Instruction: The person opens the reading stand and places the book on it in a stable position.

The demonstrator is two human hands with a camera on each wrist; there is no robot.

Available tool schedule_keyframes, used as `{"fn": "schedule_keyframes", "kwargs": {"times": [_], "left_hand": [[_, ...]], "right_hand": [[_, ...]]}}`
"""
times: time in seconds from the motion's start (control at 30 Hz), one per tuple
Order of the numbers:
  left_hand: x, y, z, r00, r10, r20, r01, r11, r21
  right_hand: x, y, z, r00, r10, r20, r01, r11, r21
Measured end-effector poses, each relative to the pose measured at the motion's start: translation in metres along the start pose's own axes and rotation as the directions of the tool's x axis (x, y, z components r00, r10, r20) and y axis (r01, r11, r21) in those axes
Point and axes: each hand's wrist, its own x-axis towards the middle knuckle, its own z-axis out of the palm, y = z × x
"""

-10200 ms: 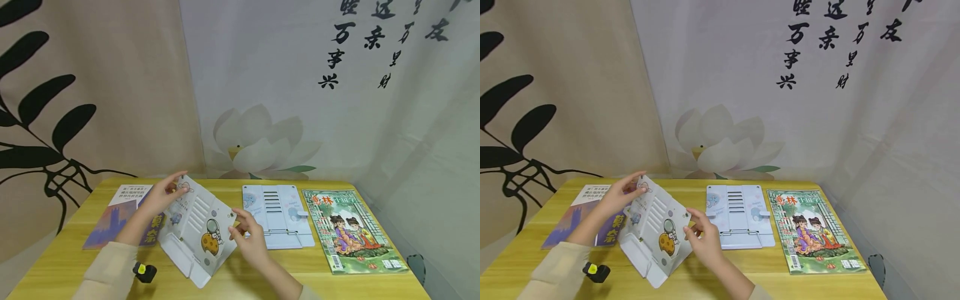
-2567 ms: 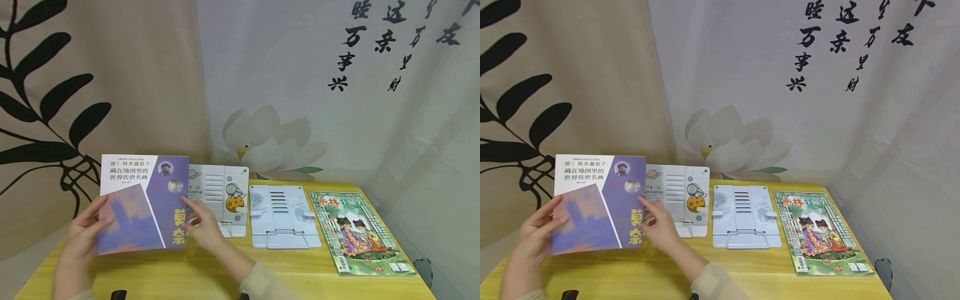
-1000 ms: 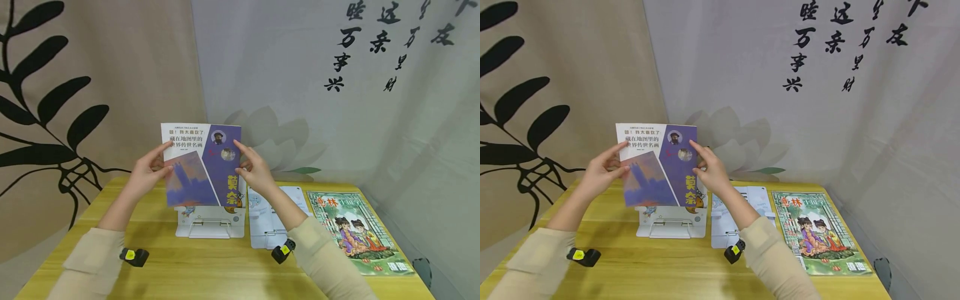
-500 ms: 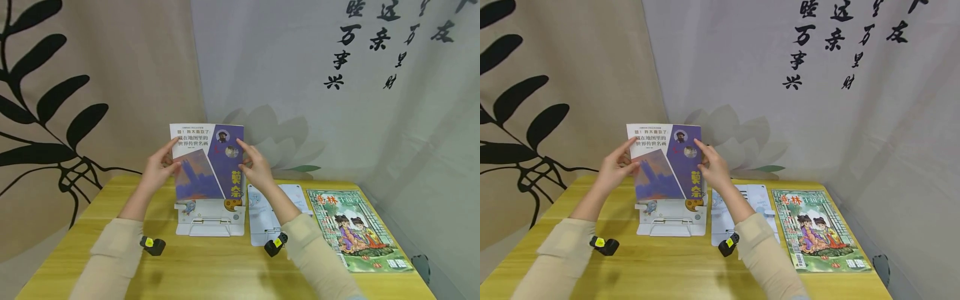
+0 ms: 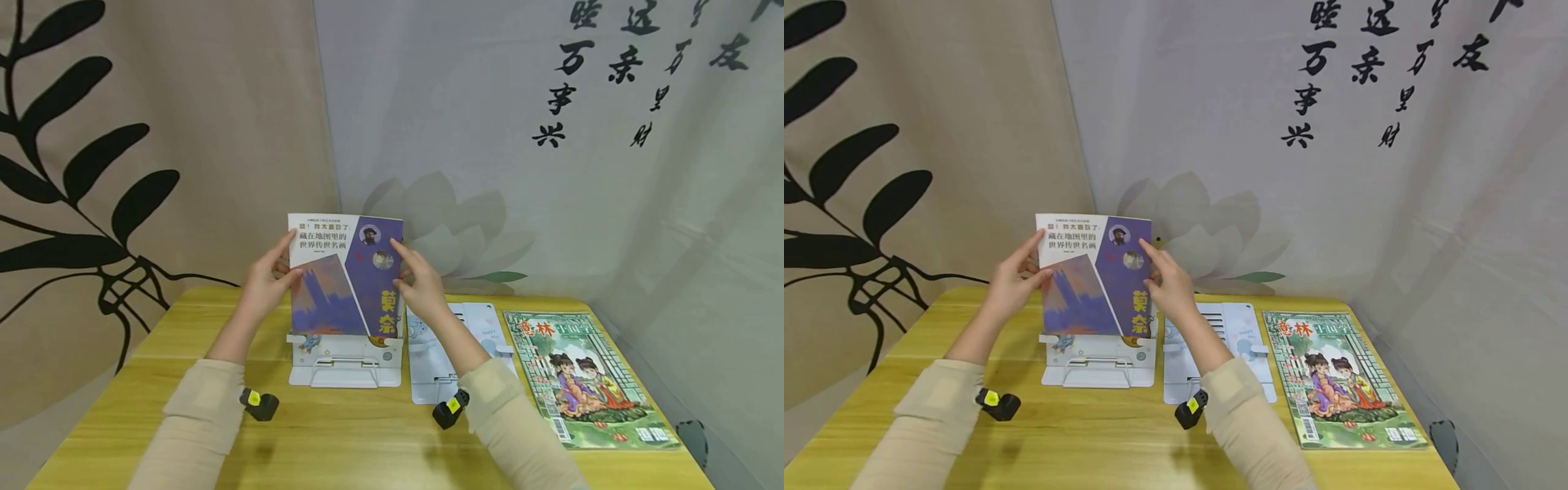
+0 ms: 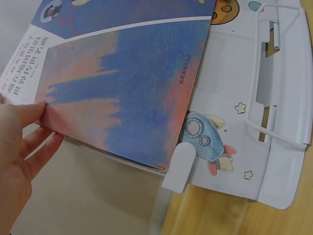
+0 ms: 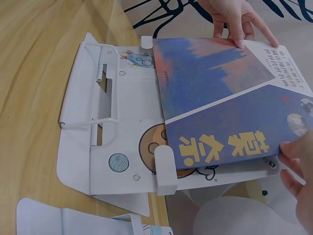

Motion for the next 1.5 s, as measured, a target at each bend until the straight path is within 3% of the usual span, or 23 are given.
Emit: {"fn": "schedule_keyframes", "kwargs": {"times": [0.27, 0.53, 0.83, 1.17, 1.33, 1.5], "left_hand": [[0.000, -0.001, 0.006, 0.999, 0.031, -0.009, -0.031, 0.999, 0.018], [-0.009, -0.011, 0.012, 1.000, -0.006, 0.010, 0.006, 1.000, 0.017], [-0.023, -0.024, 0.014, 1.000, -0.009, 0.009, 0.009, 0.996, 0.083], [-0.036, -0.036, 0.013, 0.999, -0.034, 0.035, 0.028, 0.988, 0.152], [-0.043, -0.040, 0.014, 0.998, -0.037, 0.041, 0.031, 0.990, 0.135], [-0.046, -0.040, 0.016, 0.998, -0.050, 0.026, 0.047, 0.994, 0.097]], "right_hand": [[-0.004, 0.003, -0.003, 1.000, 0.027, -0.004, -0.027, 0.999, -0.017], [-0.014, 0.008, 0.003, 0.999, 0.039, 0.010, -0.038, 0.998, -0.046], [-0.027, 0.013, 0.014, 0.997, 0.060, 0.058, -0.061, 0.998, 0.013], [-0.041, 0.016, 0.023, 0.993, 0.064, 0.095, -0.063, 0.998, -0.023], [-0.046, 0.017, 0.027, 0.991, 0.085, 0.107, -0.084, 0.996, -0.019], [-0.050, 0.018, 0.032, 0.995, 0.082, 0.062, -0.082, 0.997, -0.010]]}}
